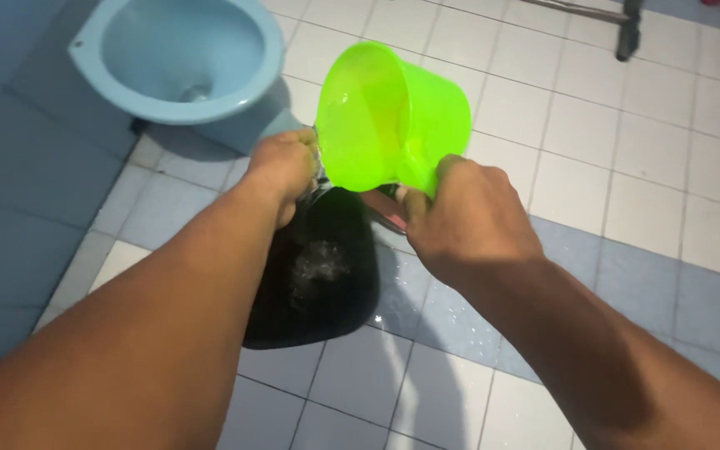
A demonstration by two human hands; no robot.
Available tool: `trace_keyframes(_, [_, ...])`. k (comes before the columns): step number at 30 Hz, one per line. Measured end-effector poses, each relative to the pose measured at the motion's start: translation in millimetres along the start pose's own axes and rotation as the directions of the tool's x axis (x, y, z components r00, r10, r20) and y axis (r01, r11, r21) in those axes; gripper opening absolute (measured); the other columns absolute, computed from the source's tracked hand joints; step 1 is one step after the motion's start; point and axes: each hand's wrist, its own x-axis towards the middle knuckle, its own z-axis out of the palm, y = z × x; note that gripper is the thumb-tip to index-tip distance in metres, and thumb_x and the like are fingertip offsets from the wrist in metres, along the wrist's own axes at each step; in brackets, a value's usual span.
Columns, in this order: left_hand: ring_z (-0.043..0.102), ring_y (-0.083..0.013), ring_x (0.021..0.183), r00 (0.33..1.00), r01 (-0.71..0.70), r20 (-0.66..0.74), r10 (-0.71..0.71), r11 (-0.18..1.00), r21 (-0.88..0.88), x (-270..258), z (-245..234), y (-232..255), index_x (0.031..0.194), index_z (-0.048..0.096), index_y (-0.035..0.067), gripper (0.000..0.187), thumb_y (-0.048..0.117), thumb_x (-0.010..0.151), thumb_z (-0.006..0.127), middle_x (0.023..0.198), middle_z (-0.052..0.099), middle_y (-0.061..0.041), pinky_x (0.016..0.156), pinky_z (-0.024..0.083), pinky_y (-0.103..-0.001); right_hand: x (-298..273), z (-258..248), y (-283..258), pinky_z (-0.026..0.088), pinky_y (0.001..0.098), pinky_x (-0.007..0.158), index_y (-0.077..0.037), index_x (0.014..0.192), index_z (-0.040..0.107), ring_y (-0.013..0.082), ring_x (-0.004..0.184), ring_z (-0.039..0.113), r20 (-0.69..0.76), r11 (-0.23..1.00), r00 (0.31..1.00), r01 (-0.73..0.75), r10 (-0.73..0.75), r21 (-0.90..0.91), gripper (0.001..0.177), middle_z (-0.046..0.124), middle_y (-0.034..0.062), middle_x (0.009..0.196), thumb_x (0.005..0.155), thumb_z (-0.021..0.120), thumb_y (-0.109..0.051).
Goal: The person scrubs the exterior of a black trash bin with a yellow sponge, then rinses it with water from a green scoop. They repeat the rinsing process on a second pink and black trash bin.
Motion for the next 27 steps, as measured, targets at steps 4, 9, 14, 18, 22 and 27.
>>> trace_keyframes(4, [0.065,-0.0109,0.072,1.0,-0.003,-0.012,0.003,0.998,-0.056,-11,28,1,0.133,0.066,0.01,0.042,0.005,0.097,0.044,0.109,0.073,-0.007,0.065,0.052,-0.026,-12,-14,15,0.058,0.0491,0.076,0.006,0.101,0.068,0.0401,0.084,0.074,0.003,0.998,0.998,-0.058,0.058,-0.008,0.044,0.072,0.0268,0.089,0.098,0.062,-0.037])
trace_keyframes(9, [0.054,-0.0124,0.066,1.0,0.014,0.003,-0.014,0.996,-0.088,-25,55,-9,0.132,0.065,0.008,0.042,-0.002,0.093,0.051,0.107,0.074,-0.003,0.058,0.047,-0.027,-27,-27,37,0.057,0.0504,0.079,0.001,0.104,0.068,0.0389,0.09,0.073,0.023,0.996,0.996,-0.086,0.086,-0.018,0.038,0.073,0.0237,0.094,0.099,0.059,-0.035])
trace_keyframes(14, [0.055,-0.0093,0.069,0.997,0.032,0.073,-0.029,0.999,-0.034,-51,75,-25,0.129,0.072,0.005,0.039,0.002,0.097,0.051,0.099,0.071,-0.005,0.059,0.044,-0.025,-41,-26,65,0.056,0.0524,0.081,0.0,0.11,0.065,0.0395,0.096,0.071,-0.001,0.994,0.997,-0.077,0.077,-0.072,0.038,0.072,0.0223,0.099,0.098,0.062,-0.036])
trace_keyframes(18, [0.059,-0.0099,0.08,0.994,0.097,0.061,-0.091,0.989,-0.112,-69,89,-50,0.134,0.067,0.01,0.04,0.005,0.097,0.052,0.104,0.071,-0.004,0.065,0.046,-0.026,-55,-22,82,0.056,0.0536,0.083,-0.001,0.113,0.064,0.0399,0.098,0.071,0.027,0.986,0.997,-0.072,0.077,-0.153,0.04,0.073,0.0217,0.099,0.098,0.062,-0.038])
trace_keyframes(22, [0.064,-0.0106,0.094,0.987,0.16,0.05,-0.153,0.97,-0.182,-93,100,-68,0.139,0.06,0.012,0.04,0.012,0.101,0.047,0.115,0.072,0.001,0.077,0.05,-0.025,-67,-16,93,0.055,0.0543,0.083,-0.003,0.113,0.064,0.0394,0.099,0.07,0.046,0.979,0.997,-0.059,0.069,-0.193,0.04,0.073,0.0201,0.1,0.097,0.06,-0.039])
trace_keyframes(27, [0.057,-0.0167,0.11,0.922,0.386,0.037,-0.384,0.922,-0.041,-137,95,-64,0.155,0.048,0.022,0.046,0.021,0.109,0.047,0.136,0.063,-0.003,0.082,0.047,-0.043,-75,4,106,0.057,0.0534,0.08,-0.002,0.113,0.061,0.0412,0.092,0.071,0.078,0.975,0.997,0.021,-0.004,-0.221,0.041,0.073,0.0222,0.094,0.097,0.059,-0.04])
